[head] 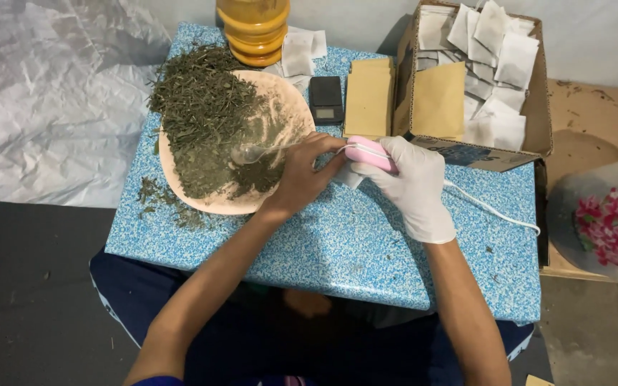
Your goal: Placing tea bags into paper sleeves and sealing them with a handheld heat sealer.
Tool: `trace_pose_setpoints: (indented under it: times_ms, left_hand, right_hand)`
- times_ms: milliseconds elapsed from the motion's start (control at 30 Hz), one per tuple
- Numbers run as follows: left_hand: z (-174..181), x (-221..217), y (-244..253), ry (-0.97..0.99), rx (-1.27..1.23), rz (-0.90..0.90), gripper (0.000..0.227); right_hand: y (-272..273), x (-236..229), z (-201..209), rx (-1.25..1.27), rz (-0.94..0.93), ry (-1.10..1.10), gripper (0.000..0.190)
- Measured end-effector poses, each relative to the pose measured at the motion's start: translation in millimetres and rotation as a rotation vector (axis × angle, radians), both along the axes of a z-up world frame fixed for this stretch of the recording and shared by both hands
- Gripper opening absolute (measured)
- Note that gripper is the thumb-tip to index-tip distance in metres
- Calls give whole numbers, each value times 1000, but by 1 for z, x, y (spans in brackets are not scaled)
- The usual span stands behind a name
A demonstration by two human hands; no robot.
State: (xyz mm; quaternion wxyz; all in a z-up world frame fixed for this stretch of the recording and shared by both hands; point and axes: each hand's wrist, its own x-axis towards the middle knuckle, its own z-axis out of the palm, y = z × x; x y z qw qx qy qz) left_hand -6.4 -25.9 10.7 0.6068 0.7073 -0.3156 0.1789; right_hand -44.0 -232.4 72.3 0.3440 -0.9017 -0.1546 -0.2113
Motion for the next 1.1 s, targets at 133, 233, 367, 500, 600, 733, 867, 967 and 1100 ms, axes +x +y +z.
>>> trace_pose_setpoints:
  times_ms: [133,233,367,500,600,733,867,967,1100]
  left_hand:
    - [-2,3,1,-27,15,17,14]
    - [-7,4,2,-44,31,8,14]
    - [-4,3,2,-40,55,15,10]
    - [-1,-1,-4,-28,15,-43,8]
    - [14,-4,-7,-70,-18,-94,6]
    - [8,2,-5,-133,-6,-92,8]
    - [9,0,-4,-187,23,-59,9]
    - [17,-6,-4,-197,21,-58,11]
    - [25,-5,-4,-220,60,-29,14]
  right_hand:
    - [1,1,1,-14,-4,-7,46]
    - [-1,1,-6,6,-15,25,45]
    - [-1,0,-3,0,-2,-15,42]
    - [2,-3,2,13,-19,-6,42]
    - [0,-3,0,41,-28,35,40]
    - [-7,1,-10,11,3,-17,32]
    - [-12,3,-17,2,-4,-55,31]
    - [-16,5,-20,-5,-10,-49,31]
    - [-12,2,-11,4,1,-81,33]
